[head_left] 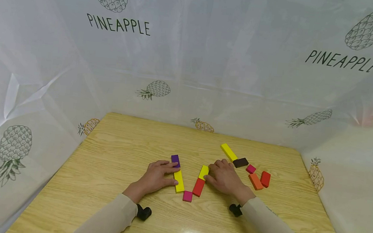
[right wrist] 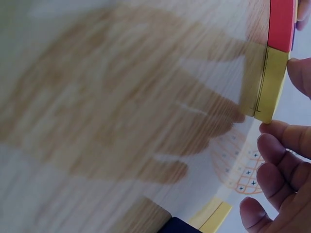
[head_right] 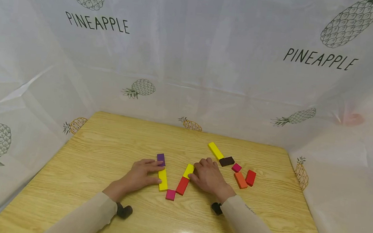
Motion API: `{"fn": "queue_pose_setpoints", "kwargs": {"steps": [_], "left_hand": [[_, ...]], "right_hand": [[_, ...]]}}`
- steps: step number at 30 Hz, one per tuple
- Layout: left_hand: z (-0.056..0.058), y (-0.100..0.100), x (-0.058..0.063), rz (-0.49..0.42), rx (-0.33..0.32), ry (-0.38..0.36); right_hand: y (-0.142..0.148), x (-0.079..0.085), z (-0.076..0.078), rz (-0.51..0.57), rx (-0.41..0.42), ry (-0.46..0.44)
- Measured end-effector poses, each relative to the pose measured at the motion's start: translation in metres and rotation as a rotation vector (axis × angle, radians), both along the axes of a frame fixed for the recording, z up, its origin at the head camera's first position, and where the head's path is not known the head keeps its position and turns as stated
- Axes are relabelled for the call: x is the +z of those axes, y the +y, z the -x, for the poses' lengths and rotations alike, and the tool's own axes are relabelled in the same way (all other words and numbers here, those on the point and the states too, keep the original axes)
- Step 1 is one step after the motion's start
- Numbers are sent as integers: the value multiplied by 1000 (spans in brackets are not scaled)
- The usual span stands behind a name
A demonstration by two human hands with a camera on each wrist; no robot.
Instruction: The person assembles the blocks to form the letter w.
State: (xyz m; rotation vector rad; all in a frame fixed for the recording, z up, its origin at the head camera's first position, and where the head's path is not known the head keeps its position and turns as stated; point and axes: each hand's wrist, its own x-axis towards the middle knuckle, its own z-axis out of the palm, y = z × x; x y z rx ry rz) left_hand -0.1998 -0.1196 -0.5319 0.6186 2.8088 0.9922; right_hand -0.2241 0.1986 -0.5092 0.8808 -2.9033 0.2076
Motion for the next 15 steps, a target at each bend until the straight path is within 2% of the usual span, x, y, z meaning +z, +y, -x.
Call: {"fn": "queue_pose_setpoints", "kwargs": {"steps": [15], "left_hand": [[-2,0,2,-4,-1,0]], "right_hand": [[-2,3,-2,-10,-16,-26]]}}
